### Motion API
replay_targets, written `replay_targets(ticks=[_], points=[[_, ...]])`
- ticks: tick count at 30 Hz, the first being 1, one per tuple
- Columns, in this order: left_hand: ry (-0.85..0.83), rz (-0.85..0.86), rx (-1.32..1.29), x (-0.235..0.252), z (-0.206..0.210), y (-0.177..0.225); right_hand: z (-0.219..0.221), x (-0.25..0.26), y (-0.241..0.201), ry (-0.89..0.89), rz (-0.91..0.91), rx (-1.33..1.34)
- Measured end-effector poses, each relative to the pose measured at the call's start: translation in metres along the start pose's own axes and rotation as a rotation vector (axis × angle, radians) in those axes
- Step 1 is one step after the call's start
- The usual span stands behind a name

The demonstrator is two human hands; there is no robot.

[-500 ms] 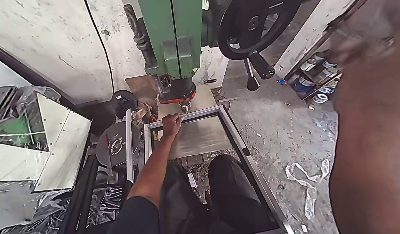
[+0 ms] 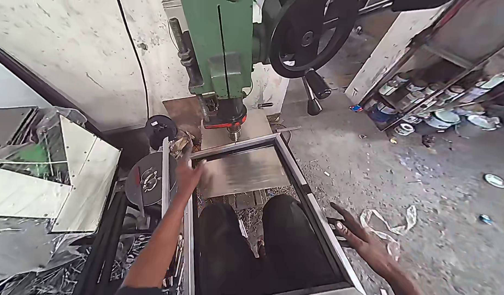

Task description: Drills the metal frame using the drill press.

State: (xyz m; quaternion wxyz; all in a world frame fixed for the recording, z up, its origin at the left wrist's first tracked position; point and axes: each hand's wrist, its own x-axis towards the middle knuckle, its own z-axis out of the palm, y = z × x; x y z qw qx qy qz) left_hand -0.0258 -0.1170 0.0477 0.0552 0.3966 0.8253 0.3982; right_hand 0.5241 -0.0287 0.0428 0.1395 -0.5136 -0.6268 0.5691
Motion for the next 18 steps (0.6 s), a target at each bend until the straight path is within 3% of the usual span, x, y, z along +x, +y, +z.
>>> replay_targets(ticks=[4, 6, 8, 11, 18], points=[[0.171, -0.133, -0.222, -0.07, -0.045, -0.032, 0.013, 0.005, 0.0, -0.093, -0.076, -0.037], [0.163, -0.209, -0.305, -0.106, -0.052, -0.038, 0.024, 0.009, -0.005, -0.133, -0.092, 0.034], [0.041, -0.435, -0.471, -0.135, -0.049, -0.036, 0.037, 0.013, -0.012, -0.122, -0.059, 0.084], [-0.271, -0.817, -0.768, -0.153, -0.044, -0.026, 0.046, 0.017, -0.02, -0.101, 0.014, 0.064], [-0.27, -0.753, -0.794, -0.163, -0.061, -0.046, 0.068, 0.005, -0.023, -0.122, 0.023, 0.048]])
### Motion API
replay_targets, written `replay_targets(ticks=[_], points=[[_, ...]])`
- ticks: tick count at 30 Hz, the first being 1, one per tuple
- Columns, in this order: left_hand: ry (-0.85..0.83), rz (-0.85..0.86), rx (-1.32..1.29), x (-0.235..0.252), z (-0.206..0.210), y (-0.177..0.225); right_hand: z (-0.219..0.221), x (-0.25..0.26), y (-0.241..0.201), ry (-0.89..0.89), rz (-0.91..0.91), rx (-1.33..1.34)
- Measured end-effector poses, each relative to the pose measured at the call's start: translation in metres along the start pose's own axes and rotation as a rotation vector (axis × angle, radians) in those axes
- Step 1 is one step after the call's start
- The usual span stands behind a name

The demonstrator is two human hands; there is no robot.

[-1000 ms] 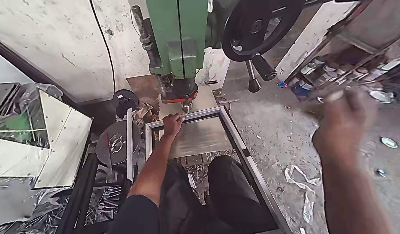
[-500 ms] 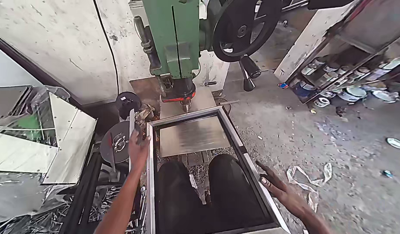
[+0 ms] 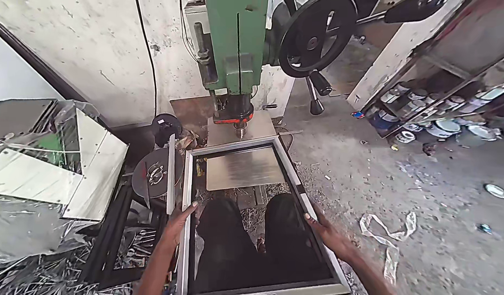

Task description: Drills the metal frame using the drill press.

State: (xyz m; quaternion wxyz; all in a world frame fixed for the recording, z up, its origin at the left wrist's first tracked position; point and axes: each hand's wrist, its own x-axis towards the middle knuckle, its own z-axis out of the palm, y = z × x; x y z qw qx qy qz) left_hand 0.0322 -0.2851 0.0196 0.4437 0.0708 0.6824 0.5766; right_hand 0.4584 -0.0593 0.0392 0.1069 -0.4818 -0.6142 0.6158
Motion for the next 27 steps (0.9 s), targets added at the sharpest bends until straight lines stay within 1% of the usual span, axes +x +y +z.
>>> replay_targets(ticks=[3, 7, 11, 13, 15, 17, 18, 19, 20, 22, 23, 24, 27], points=[[0.037, 0.013, 0.015, -0.009, -0.032, -0.007, 0.025, -0.004, 0.001, -0.019, -0.017, -0.033], [0.128, -0.003, 0.059, -0.031, -0.072, -0.017, 0.055, -0.003, -0.002, -0.121, -0.081, -0.023], [0.208, -0.036, 0.047, -0.053, -0.098, -0.029, 0.074, 0.008, -0.005, -0.226, -0.114, -0.04], [0.288, 0.023, 0.134, -0.057, -0.106, -0.036, 0.078, 0.011, -0.005, -0.248, -0.125, -0.057], [0.433, 0.171, 0.352, -0.056, -0.107, -0.032, 0.078, 0.012, -0.006, -0.257, -0.134, -0.084], [0.57, 0.437, 0.575, -0.049, -0.093, -0.012, 0.076, 0.013, -0.003, -0.26, -0.15, -0.087], [0.591, 0.573, 0.638, -0.044, -0.079, 0.001, 0.074, 0.014, -0.001, -0.268, -0.159, -0.085], [0.566, 0.692, 0.681, -0.037, -0.061, 0.017, 0.073, 0.015, 0.001, -0.277, -0.17, -0.081], [0.499, 0.787, 0.714, -0.028, -0.038, 0.032, 0.072, 0.016, 0.001, -0.279, -0.178, -0.08], [0.335, 0.921, 0.813, 0.003, 0.012, 0.055, 0.072, 0.015, 0.002, -0.273, -0.185, -0.087], [0.265, 0.958, 0.884, 0.024, 0.04, 0.065, 0.072, 0.015, 0.002, -0.273, -0.185, -0.093], [0.205, 0.959, 0.961, 0.047, 0.066, 0.074, 0.072, 0.016, 0.002, -0.269, -0.181, -0.094], [0.094, 0.876, 1.122, 0.108, 0.132, 0.095, 0.074, 0.015, 0.001, -0.258, -0.163, -0.067]])
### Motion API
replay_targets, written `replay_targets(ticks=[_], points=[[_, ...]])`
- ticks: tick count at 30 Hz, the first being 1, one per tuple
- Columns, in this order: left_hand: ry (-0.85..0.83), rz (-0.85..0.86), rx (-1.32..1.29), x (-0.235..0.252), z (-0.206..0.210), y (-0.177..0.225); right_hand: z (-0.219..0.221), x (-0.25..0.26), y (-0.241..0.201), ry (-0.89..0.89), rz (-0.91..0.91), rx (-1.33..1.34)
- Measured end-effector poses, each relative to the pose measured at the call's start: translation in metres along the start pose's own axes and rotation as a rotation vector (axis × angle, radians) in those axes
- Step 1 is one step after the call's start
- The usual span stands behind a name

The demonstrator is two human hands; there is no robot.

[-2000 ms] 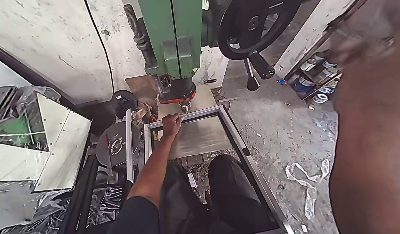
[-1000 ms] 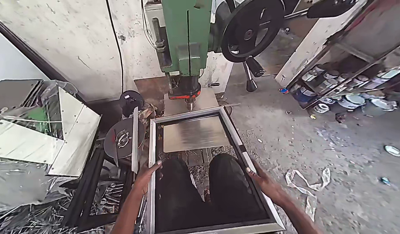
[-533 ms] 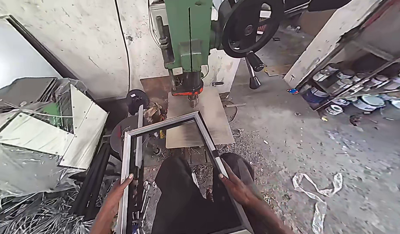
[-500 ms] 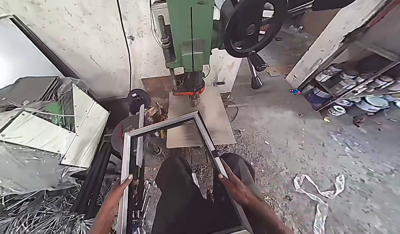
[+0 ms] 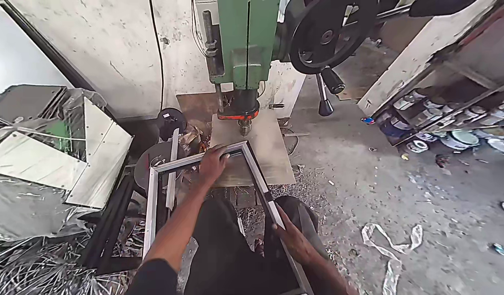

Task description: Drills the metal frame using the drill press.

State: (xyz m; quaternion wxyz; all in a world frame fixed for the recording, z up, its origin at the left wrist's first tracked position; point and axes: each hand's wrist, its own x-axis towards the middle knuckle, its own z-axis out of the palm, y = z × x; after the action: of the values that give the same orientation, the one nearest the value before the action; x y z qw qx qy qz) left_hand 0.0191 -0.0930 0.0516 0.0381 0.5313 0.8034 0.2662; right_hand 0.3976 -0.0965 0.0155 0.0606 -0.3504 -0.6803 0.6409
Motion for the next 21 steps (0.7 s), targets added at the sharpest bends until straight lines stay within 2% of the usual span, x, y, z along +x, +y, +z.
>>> replay_targets(ticks=[4, 15, 18, 21], points=[[-0.069, -0.05, -0.002, 0.049, 0.031, 0.007, -0.001, 0.002, 0.0, 0.011, 0.028, -0.008], [-0.01, -0.125, -0.007, 0.065, 0.045, 0.004, 0.003, 0.0, -0.001, 0.068, 0.07, 0.005], [-0.001, -0.141, -0.002, 0.066, 0.047, 0.005, 0.002, -0.004, -0.001, 0.233, -0.082, -0.284], [-0.006, -0.138, 0.011, 0.07, 0.049, 0.006, -0.021, -0.001, -0.018, 0.579, -0.35, -0.437]])
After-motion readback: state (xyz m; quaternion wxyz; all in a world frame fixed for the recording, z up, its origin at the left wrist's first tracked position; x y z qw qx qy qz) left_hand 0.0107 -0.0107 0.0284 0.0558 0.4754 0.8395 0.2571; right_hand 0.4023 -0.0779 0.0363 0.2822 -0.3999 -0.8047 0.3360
